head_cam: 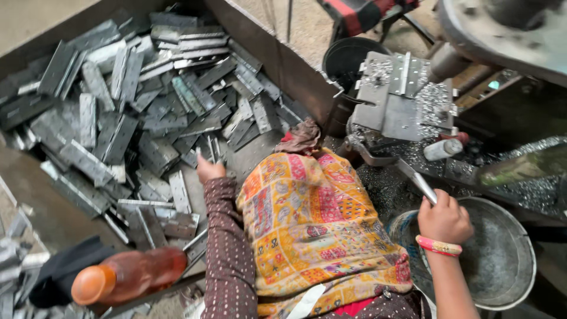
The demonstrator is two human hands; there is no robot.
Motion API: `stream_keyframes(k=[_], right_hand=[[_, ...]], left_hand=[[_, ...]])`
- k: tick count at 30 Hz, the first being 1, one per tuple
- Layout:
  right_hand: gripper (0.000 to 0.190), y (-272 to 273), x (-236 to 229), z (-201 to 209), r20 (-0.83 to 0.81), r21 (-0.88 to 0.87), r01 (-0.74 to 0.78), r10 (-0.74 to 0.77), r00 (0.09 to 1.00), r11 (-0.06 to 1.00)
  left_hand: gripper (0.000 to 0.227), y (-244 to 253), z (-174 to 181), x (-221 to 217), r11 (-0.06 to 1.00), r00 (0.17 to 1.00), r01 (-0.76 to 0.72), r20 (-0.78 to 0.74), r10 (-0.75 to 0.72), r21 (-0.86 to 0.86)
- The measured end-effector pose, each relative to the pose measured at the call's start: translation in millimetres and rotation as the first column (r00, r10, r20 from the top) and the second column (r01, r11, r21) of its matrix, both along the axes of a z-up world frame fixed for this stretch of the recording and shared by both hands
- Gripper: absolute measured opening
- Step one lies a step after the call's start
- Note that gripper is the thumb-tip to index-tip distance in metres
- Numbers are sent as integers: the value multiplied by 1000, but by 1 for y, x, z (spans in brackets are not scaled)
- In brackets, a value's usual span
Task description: The person repeatedly picks up metal hinge pieces from a bin, places them under a drill press, and operates the machine to drill holes. After drilling, the person removes the piece and drops it into a pile of finished items.
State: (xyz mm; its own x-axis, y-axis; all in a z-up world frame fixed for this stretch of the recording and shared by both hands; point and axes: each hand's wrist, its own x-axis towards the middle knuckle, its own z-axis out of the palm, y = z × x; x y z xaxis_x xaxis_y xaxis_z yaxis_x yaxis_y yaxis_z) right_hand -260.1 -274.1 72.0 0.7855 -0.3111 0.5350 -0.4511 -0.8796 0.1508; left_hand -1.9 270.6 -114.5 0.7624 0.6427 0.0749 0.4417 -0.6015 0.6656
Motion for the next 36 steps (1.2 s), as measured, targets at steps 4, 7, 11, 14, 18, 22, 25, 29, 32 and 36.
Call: stream_keyframes(k=[4,7,11,14,18,22,25,29,32,36], right_hand=[[24,9,2,13,-23,36,21,-20,1000,999],[25,14,3,17,-25,76,32,-30,999,997],[26,17,4,21,-13,101,29,-27,1000,994],[27,18,4,25,-11,110,14,-13,1000,994],[28,18,3,30,-32,146,6,-1,999,989],[30,19,2,34,-50,187,-17,27,998,982],[30,19,2,41,-33,182,-31,37,999,983],[33,16,7,49,-287,294,87,1,958,952],[44,1,22,55,-629,383,286,22,777,878],[50,-26,56,57,-747,482,347,170,642,805]], left_hand=[[58,-3,24,-11,944,938,150,344,-42,-295],[55,-23,85,-14,830,839,359,537,-86,-427],[57,-83,191,-15,644,766,595,581,-274,-480],[59,-151,253,-18,435,630,772,644,-434,-463],[61,-252,297,-17,238,500,863,694,-517,-445],[56,-335,298,-20,467,512,859,354,-783,-209],[67,-371,283,-32,394,489,838,-198,-850,378],[63,-388,255,-59,313,476,828,-289,-831,465],[66,-398,240,-84,264,427,843,-283,-859,469],[53,-414,241,-86,167,353,878,-370,-859,449]])
